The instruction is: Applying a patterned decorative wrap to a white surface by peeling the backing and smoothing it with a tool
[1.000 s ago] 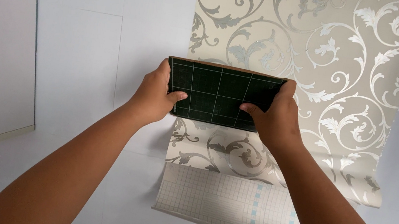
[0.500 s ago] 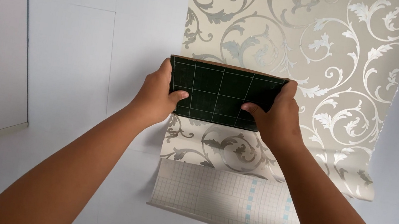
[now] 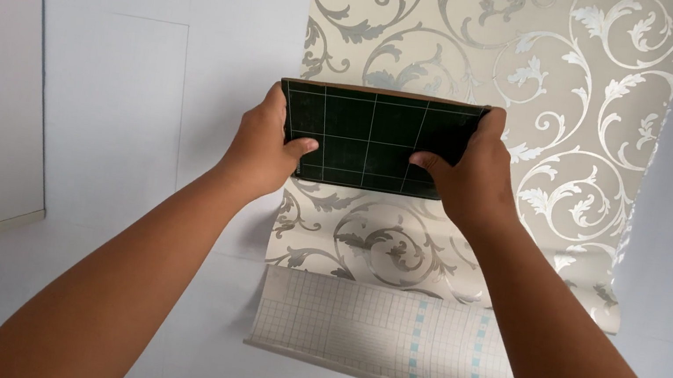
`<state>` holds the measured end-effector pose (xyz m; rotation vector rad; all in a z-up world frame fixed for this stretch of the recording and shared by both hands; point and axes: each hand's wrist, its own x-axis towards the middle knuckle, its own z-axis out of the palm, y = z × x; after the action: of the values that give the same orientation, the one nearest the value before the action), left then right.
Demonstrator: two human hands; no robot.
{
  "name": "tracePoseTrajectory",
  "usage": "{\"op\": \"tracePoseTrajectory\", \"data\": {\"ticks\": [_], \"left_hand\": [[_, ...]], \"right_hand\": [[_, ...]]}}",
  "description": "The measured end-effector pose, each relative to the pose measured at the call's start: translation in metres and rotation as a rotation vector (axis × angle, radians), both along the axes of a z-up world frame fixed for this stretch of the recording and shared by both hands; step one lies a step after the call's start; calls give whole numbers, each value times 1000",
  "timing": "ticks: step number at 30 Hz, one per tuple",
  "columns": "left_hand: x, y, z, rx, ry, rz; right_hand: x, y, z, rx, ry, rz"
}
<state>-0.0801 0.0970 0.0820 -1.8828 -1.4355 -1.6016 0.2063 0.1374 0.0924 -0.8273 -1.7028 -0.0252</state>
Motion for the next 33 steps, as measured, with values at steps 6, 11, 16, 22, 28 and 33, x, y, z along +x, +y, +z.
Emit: {"op": "tracePoseTrajectory", "data": {"ticks": [6,11,16,22,28,33], "left_hand": [[16,-4,-14,-111,-4,45],[24,-13,8,-73,29,48],[45,-16,-12,-130,-21,56],[51,-10,-3,-187,13,10],[70,-4,10,-60,20,-8],[77,6,-8,-175,24,40]], "right_hand": [[2,13,-24,-92,-6,-6],[13,6,1,-77,-10,-21],[23,12,-13,-76,-29,-52],[34,18,-14,-166,-54,-58],[50,19,-1,-27,22,-76],[58,20,-25,-148,23,-44]]}}
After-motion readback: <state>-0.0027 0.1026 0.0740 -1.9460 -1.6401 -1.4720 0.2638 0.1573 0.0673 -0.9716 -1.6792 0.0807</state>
